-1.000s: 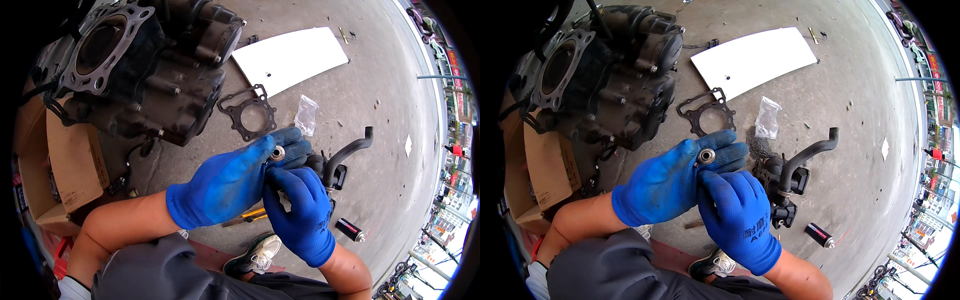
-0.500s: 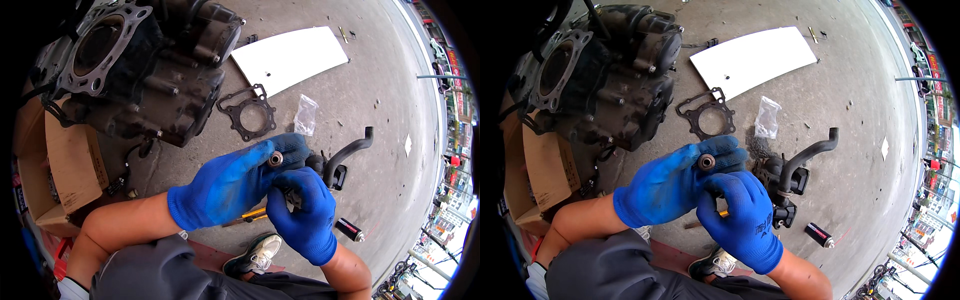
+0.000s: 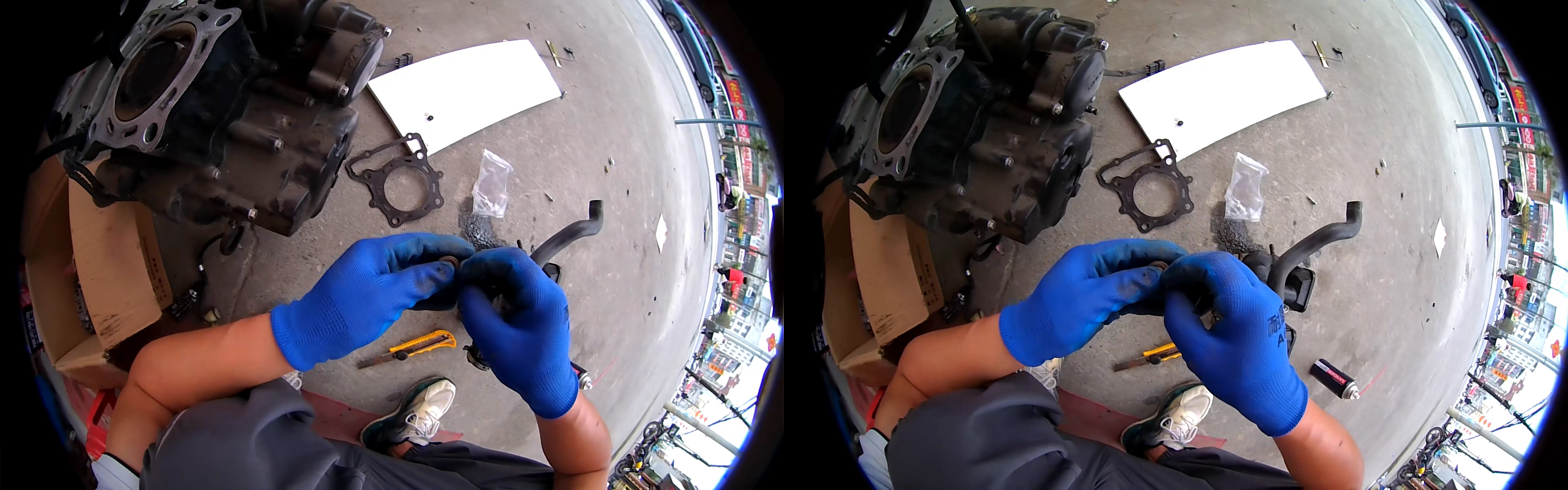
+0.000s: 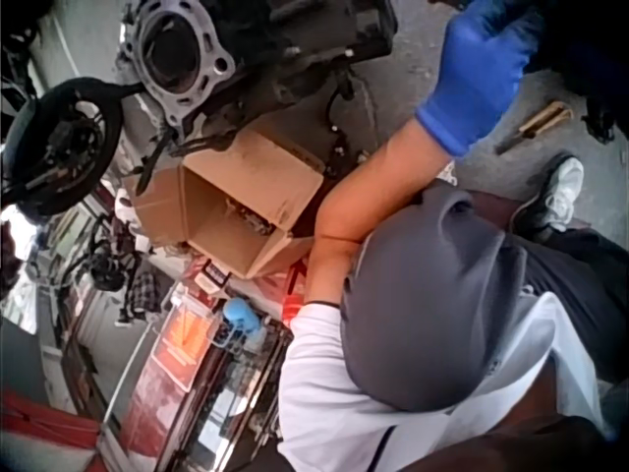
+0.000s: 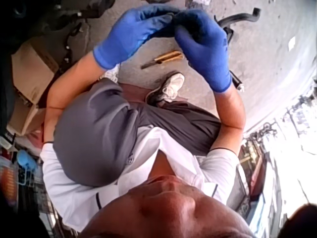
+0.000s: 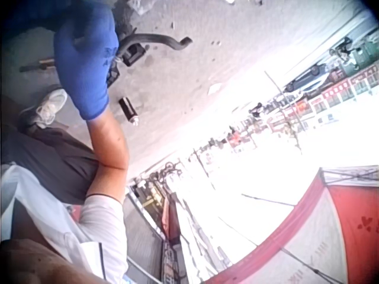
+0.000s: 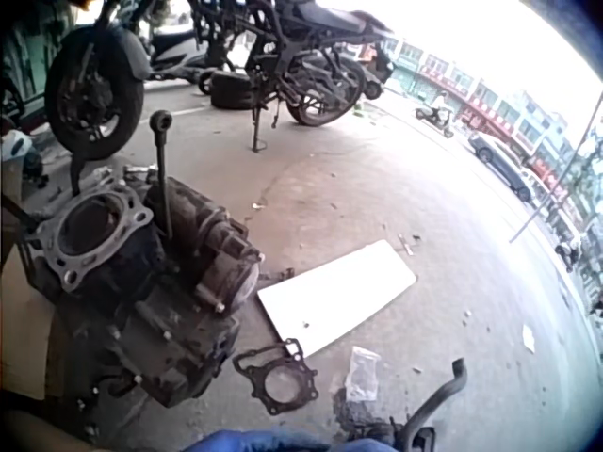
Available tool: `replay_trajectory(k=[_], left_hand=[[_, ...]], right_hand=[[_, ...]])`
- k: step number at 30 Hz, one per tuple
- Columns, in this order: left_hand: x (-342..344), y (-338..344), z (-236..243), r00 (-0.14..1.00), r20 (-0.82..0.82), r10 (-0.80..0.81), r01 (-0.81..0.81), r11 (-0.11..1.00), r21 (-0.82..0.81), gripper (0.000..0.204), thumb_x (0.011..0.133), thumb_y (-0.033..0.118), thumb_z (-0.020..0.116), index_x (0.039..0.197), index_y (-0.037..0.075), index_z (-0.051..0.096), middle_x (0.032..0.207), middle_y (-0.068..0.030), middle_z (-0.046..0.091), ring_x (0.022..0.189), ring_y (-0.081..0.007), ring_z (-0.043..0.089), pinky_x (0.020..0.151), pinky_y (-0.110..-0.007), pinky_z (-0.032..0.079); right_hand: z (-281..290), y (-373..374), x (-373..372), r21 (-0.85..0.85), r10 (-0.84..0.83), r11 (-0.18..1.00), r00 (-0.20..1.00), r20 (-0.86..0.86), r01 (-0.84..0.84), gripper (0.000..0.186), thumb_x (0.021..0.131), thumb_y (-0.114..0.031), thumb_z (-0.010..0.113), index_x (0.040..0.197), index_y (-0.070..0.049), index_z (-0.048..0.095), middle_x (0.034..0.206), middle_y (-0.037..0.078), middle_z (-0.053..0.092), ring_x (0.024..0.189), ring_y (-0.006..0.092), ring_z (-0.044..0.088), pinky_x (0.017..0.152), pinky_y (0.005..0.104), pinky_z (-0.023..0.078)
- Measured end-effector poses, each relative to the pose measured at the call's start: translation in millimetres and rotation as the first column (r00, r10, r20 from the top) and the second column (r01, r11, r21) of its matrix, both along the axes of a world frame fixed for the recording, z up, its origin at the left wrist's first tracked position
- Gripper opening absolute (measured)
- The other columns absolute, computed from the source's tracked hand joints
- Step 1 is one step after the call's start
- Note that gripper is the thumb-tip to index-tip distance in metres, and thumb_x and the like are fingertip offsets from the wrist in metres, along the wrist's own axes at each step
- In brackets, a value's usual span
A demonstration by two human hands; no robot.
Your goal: The person sits on a stool and works on a disassembled motorcycle engine. They handle the cylinder head, spray it with cleaner, and then retrieve valve springs and other small components from a cardboard box. The person assembles the valve springs with retainers and cotters, then places them into the cylinder head.
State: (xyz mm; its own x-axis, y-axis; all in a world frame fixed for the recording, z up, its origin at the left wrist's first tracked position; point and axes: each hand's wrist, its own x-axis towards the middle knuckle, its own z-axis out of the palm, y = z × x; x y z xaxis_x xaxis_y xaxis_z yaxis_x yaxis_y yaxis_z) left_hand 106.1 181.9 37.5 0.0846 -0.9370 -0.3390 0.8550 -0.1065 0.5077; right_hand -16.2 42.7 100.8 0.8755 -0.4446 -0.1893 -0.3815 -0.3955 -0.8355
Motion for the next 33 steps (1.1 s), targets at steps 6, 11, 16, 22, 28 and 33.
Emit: replay_trajectory(k=[6, 11, 16, 22, 28, 33], left_hand=[[-2, 2, 5, 0.994, 0.110, -0.009, 0.014, 0.999, -0.048, 0.044, 0.100, 0.001, 0.047, 0.143, -0.002, 0.042, 0.138, -0.0153, 0.053, 0.127, -0.0232, 0.054, 0.109, -0.036, 0.044], [-7, 0, 4, 0.984, 0.175, 0.042, -0.037, 0.999, -0.032, 0.039, 0.099, -0.001, 0.046, 0.138, -0.004, 0.047, 0.130, -0.0152, 0.057, 0.120, -0.0208, 0.057, 0.105, -0.034, 0.049], [-6, 0, 3, 0.985, 0.171, 0.024, -0.016, 0.999, -0.045, 0.043, 0.099, 0.004, 0.049, 0.141, -0.003, 0.043, 0.133, -0.0155, 0.055, 0.121, -0.0220, 0.057, 0.106, -0.036, 0.046], [0, 0, 1, 0.988, 0.152, 0.013, -0.013, 1.000, -0.003, 0.041, 0.100, 0.007, 0.051, 0.139, -0.005, 0.045, 0.128, -0.0179, 0.059, 0.117, -0.0253, 0.061, 0.104, -0.039, 0.049], [3, 1, 6, 0.991, 0.127, 0.043, -0.039, 0.999, -0.031, 0.041, 0.100, 0.010, 0.053, 0.138, -0.004, 0.046, 0.126, -0.0179, 0.061, 0.116, -0.0270, 0.062, 0.103, -0.039, 0.049], [5, 1, 3, 0.979, 0.202, 0.024, -0.012, 0.998, -0.057, 0.040, 0.099, 0.009, 0.055, 0.137, -0.004, 0.048, 0.126, -0.0167, 0.062, 0.116, -0.0261, 0.062, 0.103, -0.039, 0.049]], right_hand=[[5, 3, 3, -0.176, 0.041, 0.983, 0.999, -0.025, -0.045, 0.014, 0.083, 0.000, 0.067, 0.096, -0.001, 0.065, 0.087, 0.011, 0.067, 0.076, 0.0184, 0.066, 0.070, 0.0283, 0.052], [5, 4, 4, -0.233, 0.064, 0.970, 0.997, -0.036, -0.070, 0.013, 0.083, 0.000, 0.067, 0.097, -0.001, 0.065, 0.087, 0.010, 0.067, 0.075, 0.0174, 0.066, 0.071, 0.0272, 0.052], [3, 2, 1, -0.197, 0.065, 0.978, 0.997, -0.051, -0.074, 0.014, 0.086, 0.000, 0.064, 0.100, 0.000, 0.063, 0.089, 0.010, 0.068, 0.077, 0.0176, 0.067, 0.073, 0.0281, 0.053], [10, -11, 1, 0.480, -0.169, 0.845, 0.969, -0.179, 0.236, 0.015, 0.095, -0.006, 0.059, 0.106, 0.004, 0.059, 0.091, 0.010, 0.069, 0.078, 0.0138, 0.066, 0.070, 0.0266, 0.053], [7, -31, -4, 0.838, -0.208, 0.499, 0.969, -0.134, 0.223, 0.015, 0.096, -0.007, 0.057, 0.108, 0.002, 0.058, 0.093, 0.010, 0.065, 0.077, 0.0169, 0.064, 0.072, 0.0281, 0.053], [2, -33, -6, 0.855, -0.197, 0.477, 0.973, -0.123, 0.204, 0.015, 0.096, -0.007, 0.056, 0.109, 0.001, 0.057, 0.095, 0.011, 0.064, 0.078, 0.0173, 0.064, 0.072, 0.0288, 0.053]])
